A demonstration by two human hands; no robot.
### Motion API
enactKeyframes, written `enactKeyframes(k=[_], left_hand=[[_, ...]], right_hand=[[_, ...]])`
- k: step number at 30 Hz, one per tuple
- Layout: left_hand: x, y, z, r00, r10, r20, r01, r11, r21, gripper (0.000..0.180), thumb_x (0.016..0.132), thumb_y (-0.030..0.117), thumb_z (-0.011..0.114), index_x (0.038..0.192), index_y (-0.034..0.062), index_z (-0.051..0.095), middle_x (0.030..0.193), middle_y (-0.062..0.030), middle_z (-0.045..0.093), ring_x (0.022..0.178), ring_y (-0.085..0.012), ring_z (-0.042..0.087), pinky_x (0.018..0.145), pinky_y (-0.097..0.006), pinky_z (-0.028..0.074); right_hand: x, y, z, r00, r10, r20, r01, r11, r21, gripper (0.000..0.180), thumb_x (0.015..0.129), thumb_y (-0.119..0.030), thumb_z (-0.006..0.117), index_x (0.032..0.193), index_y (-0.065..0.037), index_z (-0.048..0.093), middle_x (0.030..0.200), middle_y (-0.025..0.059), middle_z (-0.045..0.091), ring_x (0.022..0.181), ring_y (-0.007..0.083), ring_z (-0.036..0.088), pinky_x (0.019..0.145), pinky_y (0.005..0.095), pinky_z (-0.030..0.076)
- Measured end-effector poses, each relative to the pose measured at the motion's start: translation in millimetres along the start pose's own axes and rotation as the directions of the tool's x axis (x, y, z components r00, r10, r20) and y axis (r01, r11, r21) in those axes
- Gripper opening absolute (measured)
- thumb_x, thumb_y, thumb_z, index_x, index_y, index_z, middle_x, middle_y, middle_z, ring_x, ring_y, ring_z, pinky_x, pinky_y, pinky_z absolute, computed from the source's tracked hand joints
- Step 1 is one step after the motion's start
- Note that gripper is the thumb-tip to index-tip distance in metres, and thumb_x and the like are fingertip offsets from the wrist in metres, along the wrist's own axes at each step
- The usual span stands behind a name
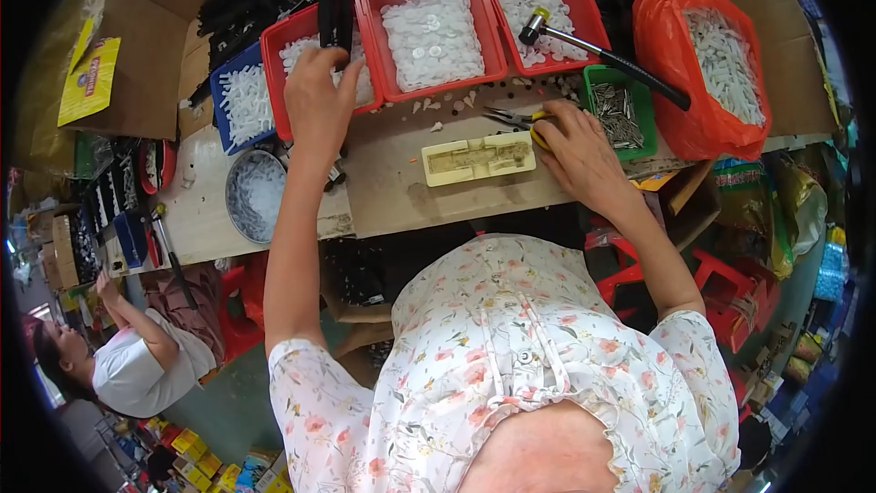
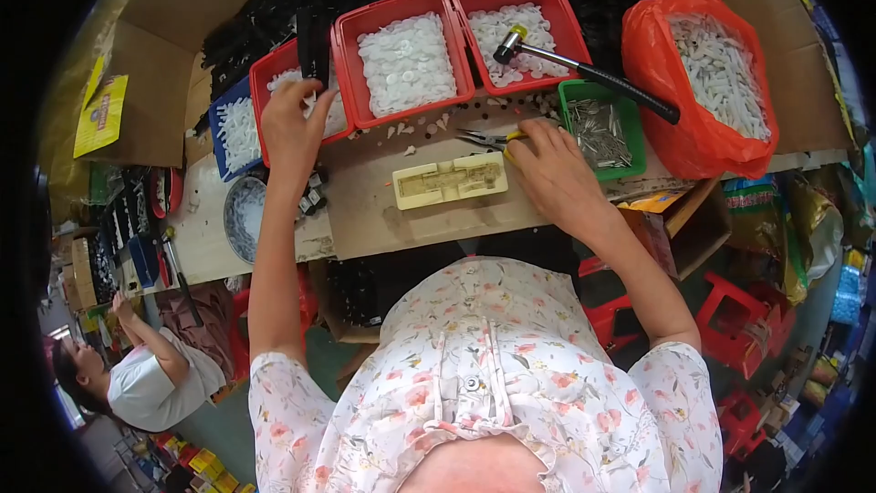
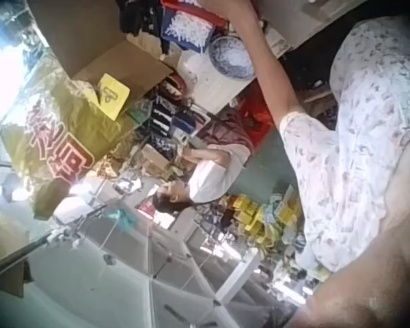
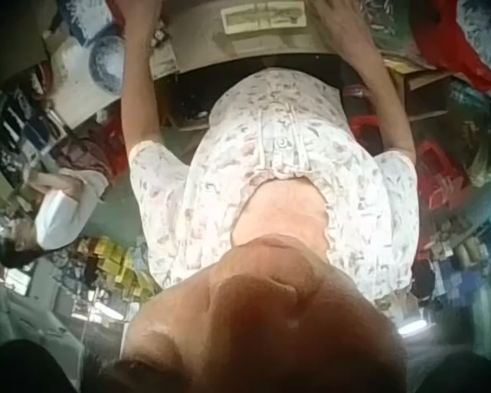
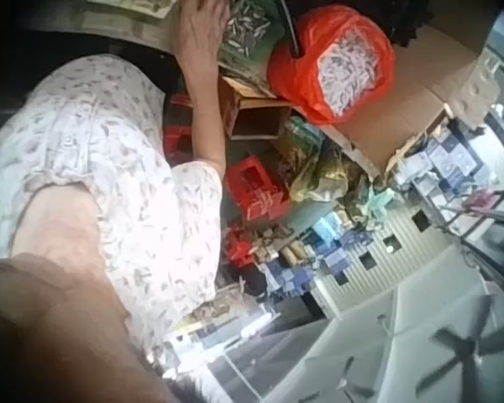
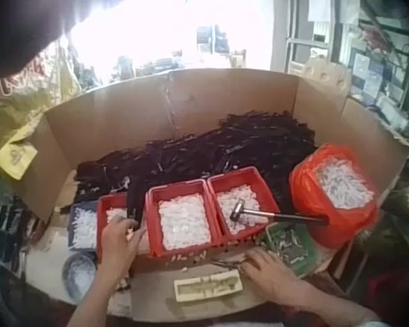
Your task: Assembling small mechanical or electrical parts into a housing using an assembly jig and tools at a workshop table.
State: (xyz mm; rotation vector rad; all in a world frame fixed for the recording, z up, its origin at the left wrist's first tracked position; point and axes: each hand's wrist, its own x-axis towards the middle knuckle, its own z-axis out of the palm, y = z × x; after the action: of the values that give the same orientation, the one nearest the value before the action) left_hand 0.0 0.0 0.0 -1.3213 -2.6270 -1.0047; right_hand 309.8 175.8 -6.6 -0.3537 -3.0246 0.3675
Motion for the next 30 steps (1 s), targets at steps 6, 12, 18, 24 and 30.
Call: enactKeyframes(k=[6,12,18,24,30], left_hand=[[19,-5,18,0.972,0.109,-0.207,-0.057,0.969,0.241,0.015,0.079,0.01,0.069,0.091,0.0024,0.065,0.085,-0.0117,0.062,0.086,-0.0342,0.062,0.073,-0.043,0.05],[-21,31,-8,0.923,0.283,-0.26,-0.246,0.955,0.167,0.012,0.079,0.003,0.066,0.091,0.004,0.063,0.083,-0.0107,0.061,0.08,-0.0321,0.06,0.069,-0.044,0.049],[-101,78,8,0.906,0.421,0.047,-0.423,0.892,0.157,0.025,0.071,0.004,0.063,0.096,0.0032,0.063,0.088,-0.0086,0.057,0.083,-0.0258,0.057,0.066,-0.037,0.048],[-129,87,40,0.91,0.412,0.051,-0.414,0.909,0.043,0.029,0.074,0.005,0.062,0.102,-0.0005,0.064,0.091,-0.0089,0.059,0.089,-0.0254,0.059,0.073,-0.037,0.05],[-132,72,32,0.932,0.359,0.048,-0.345,0.92,-0.186,0.033,0.072,-0.005,0.062,0.105,-0.0021,0.064,0.103,-0.0133,0.061,0.101,-0.0316,0.06,0.084,-0.041,0.05]], right_hand=[[-1,-9,-10,0.999,-0.022,-0.03,0.023,0.999,0.032,0.041,0.082,-0.007,0.066,0.12,-0.004,0.051,0.132,0.0178,0.045,0.126,0.0359,0.044,0.105,0.0451,0.035],[11,-28,-20,0.977,-0.034,-0.21,0.056,0.993,0.099,0.042,0.081,-0.006,0.068,0.121,-0.005,0.056,0.124,0.017,0.052,0.118,0.0357,0.051,0.098,0.0446,0.041],[26,-60,-12,0.886,-0.233,-0.4,0.247,0.969,-0.017,0.033,0.076,-0.008,0.067,0.109,-0.011,0.069,0.112,0.0097,0.057,0.103,0.0263,0.056,0.089,0.0387,0.043],[18,-51,12,0.945,-0.226,-0.238,0.229,0.973,-0.015,0.026,0.075,-0.009,0.066,0.101,-0.01,0.068,0.099,0.0021,0.058,0.097,0.0212,0.056,0.081,0.0377,0.041],[25,-48,20,0.941,-0.251,-0.225,0.257,0.966,-0.003,0.028,0.073,-0.011,0.066,0.101,-0.008,0.065,0.095,0.0034,0.058,0.095,0.0222,0.057,0.082,0.0377,0.041]])
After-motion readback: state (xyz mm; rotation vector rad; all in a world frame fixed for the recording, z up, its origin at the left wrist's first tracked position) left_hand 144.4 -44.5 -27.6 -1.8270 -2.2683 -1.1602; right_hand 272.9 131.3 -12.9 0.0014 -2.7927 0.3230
